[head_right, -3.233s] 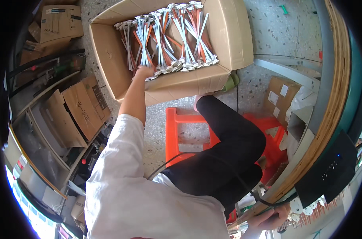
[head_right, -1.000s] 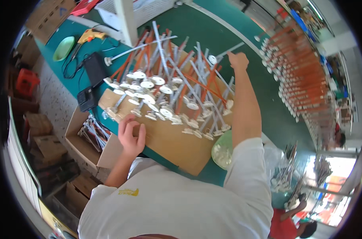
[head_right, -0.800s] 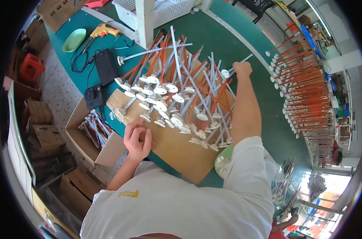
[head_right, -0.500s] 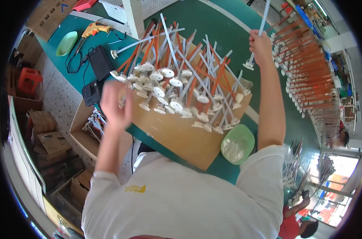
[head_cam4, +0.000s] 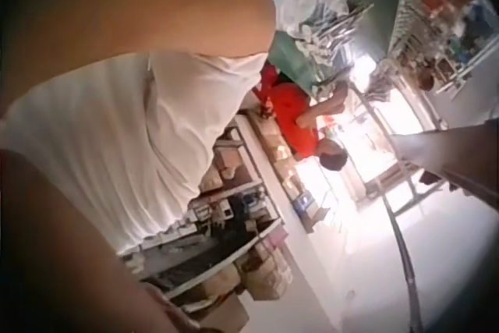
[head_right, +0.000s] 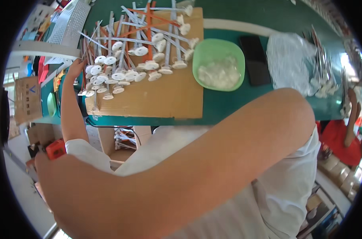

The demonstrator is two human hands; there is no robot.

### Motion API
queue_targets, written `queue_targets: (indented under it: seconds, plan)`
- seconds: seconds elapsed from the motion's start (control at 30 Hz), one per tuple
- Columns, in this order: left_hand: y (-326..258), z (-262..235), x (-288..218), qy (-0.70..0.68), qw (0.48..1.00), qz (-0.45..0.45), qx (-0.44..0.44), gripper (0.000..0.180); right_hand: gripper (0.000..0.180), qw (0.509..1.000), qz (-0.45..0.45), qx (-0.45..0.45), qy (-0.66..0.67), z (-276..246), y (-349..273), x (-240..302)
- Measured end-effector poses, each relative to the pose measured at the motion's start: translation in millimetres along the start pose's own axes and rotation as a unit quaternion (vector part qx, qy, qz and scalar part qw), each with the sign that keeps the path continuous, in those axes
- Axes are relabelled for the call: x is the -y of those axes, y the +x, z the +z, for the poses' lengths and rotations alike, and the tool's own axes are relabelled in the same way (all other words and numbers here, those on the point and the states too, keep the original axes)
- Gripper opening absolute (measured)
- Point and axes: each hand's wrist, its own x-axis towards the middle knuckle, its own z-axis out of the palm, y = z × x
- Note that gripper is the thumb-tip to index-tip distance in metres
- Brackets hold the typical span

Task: The person inserts small components from a bowl into the circular bases of light strips by hand. The person then gathers the assembled light strips into bundles and places them into a cardboard box.

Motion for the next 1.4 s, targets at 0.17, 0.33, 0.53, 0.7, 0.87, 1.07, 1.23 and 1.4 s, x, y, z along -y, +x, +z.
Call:
queue_targets:
  seconds: [0.17, 0.33, 0.53, 0.7, 0.87, 1.07, 1.23, 1.4]
  plan:
    - [11.4, 7.5, 21.9, -0.208, 0.975, -0.035, 0.072, 0.035, 0.021, 0.995, -0.098, 0.009, -0.031, -7.5, -25.6, -18.6]
    - [-8.1, -7.7, 8.5, -0.223, 0.966, -0.109, 0.076, 0.029, 0.015, 0.976, -0.191, 0.027, -0.098, -5.1, -38.6, -25.8]
    - [-17.2, -20.4, -6.6, -0.352, 0.922, -0.126, 0.103, 0.019, 0.01, 0.933, -0.313, 0.047, -0.17, -2.3, -26.3, -29.7]
    - [-38.4, -60.9, -40.2, -0.217, 0.971, -0.086, 0.05, 0.019, 0.01, 0.989, -0.103, -0.097, 0.034, -66.8, -24.3, -86.0]
    - [-43.9, -102.6, -87.7, 0.041, 0.998, -0.004, -0.05, 0.026, 0.01, 0.962, -0.134, -0.197, 0.134, -86.4, -40.5, -129.3]
    - [-46.5, -102.9, -70.3, 0.077, 0.996, -0.026, -0.027, 0.04, 0.011, 0.943, -0.149, -0.251, 0.162, -97.0, -56.5, -131.4]
    - [-61.4, -111.7, -18.9, 0.307, 0.95, -0.045, -0.026, 0.025, 0.011, 0.938, -0.175, -0.256, 0.153, -105.6, -64.7, -134.5]
    - [-107.3, -148.6, -55.7, 0.315, 0.947, 0.022, -0.051, 0.019, 0.01, 0.936, -0.164, -0.258, 0.177, -117.0, -60.7, -137.6]
